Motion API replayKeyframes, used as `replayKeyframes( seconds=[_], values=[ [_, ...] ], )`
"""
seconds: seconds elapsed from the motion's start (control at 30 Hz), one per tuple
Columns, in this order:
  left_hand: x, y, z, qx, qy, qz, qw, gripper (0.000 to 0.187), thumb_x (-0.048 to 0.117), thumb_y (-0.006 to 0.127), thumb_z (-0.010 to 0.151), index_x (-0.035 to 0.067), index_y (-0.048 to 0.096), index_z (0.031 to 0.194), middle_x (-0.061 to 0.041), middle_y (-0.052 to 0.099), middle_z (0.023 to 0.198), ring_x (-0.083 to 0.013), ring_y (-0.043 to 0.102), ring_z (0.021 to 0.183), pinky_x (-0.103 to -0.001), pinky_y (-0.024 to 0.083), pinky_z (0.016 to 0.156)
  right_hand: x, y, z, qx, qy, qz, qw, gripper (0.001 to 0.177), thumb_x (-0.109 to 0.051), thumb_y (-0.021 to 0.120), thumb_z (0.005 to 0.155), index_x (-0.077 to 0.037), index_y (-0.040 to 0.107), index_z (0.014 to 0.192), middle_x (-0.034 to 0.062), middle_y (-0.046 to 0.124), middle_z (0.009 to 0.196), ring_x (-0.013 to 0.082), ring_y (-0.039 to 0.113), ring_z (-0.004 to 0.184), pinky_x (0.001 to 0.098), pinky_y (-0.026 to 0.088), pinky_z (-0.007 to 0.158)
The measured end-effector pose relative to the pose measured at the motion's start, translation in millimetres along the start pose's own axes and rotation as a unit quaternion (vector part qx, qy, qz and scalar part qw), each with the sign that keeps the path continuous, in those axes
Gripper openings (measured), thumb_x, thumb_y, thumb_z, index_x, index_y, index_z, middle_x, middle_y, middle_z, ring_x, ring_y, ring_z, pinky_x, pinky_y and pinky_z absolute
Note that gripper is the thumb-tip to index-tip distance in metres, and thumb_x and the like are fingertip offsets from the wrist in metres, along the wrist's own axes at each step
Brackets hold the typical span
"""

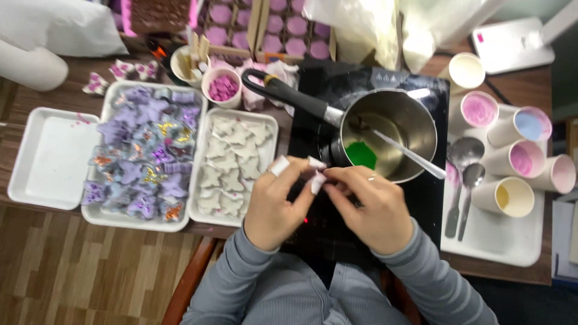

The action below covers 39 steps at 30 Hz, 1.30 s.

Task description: Preparing green wax by adding dye to melted wax in a pot, stirring, and pouring the mixture into butterfly-shaped molds.

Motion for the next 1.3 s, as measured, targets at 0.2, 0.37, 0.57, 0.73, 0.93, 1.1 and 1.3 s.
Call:
replayKeyframes(
  seconds=[0.2,0.37,0.57,0.73,0.93,1.1,1.3],
  values=[
    [-16,0,20,0.044,0.058,0.113,0.991,0.023,0.004,0.073,0.094,0.006,0.068,0.116,-0.01,0.069,0.113,-0.0331,0.064,0.108,-0.041,0.052,0.095,8,-39,-26,0.146,0.03,-0.062,0.987,0.017,0.002,0.08,0.09,-0.001,0.073,0.105,0.0081,0.072,0.087,0.0103,0.067,0.069,0.0233,0.052,0.061],
    [-42,0,58,-0.005,0.139,0.241,0.96,0.036,0.011,0.073,0.09,0.009,0.066,0.126,-0.008,0.062,0.136,-0.0288,0.053,0.133,-0.054,0.032,0.116,45,-69,-50,0.249,0.12,-0.167,0.946,0.012,0.003,0.082,0.101,0.003,0.071,0.107,0.014,0.069,0.093,0.015,0.063,0.073,0.0249,0.047,0.064],
    [-70,12,80,-0.073,0.157,0.341,0.924,0.057,0.034,0.082,0.083,0.011,0.065,0.132,-0.004,0.06,0.129,-0.0253,0.048,0.134,-0.075,0.011,0.115,79,-73,-57,0.206,0.247,-0.045,0.946,0.027,-0.007,0.08,0.101,0.003,0.066,0.122,0.008,0.071,0.091,0.0082,0.065,0.076,0.0214,0.051,0.069],
    [-72,13,74,-0.075,0.141,0.349,0.924,0.054,0.029,0.084,0.079,0.015,0.067,0.128,-0.001,0.061,0.119,-0.0225,0.052,0.126,-0.073,0.013,0.118,75,-70,-46,0.197,0.261,0.052,0.944,0.026,-0.001,0.076,0.096,0.005,0.065,0.119,0.0082,0.069,0.09,0.0071,0.067,0.079,0.0197,0.054,0.069],
    [-67,13,52,-0.065,0.122,0.349,0.927,0.051,0.022,0.085,0.079,0.016,0.068,0.126,0.002,0.062,0.116,-0.0204,0.056,0.118,-0.066,0.016,0.119,75,-75,-32,0.193,0.179,0.096,0.96,0.014,0.007,0.073,0.1,0.007,0.068,0.113,0.0056,0.069,0.098,0.006,0.068,0.089,0.0192,0.053,0.083],
    [-57,10,41,-0.06,0.102,0.368,0.922,0.05,0.02,0.084,0.078,0.017,0.07,0.125,0.003,0.061,0.114,-0.0205,0.055,0.118,-0.063,0.017,0.118,48,-74,7,0.065,0.078,-0.028,0.994,0.024,0.003,0.076,0.088,0.002,0.074,0.112,0.0099,0.07,0.093,0.0129,0.061,0.076,0.0251,0.046,0.067],
    [-52,9,33,-0.052,0.078,0.349,0.932,0.047,0.019,0.082,0.081,0.015,0.069,0.127,0.001,0.062,0.117,-0.0221,0.054,0.121,-0.061,0.018,0.119,59,-74,-7,0.073,0.07,-0.004,0.995,0.012,0.002,0.061,0.107,0.001,0.07,0.114,0.0087,0.068,0.092,0.0115,0.066,0.081,0.0223,0.051,0.074]
  ],
)
Point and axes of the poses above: each hand's wrist, its own z-axis towards the middle knuckle, its own y-axis out of the palm, x = y × z, the point moved 1 cm from there along z, towards the middle knuckle
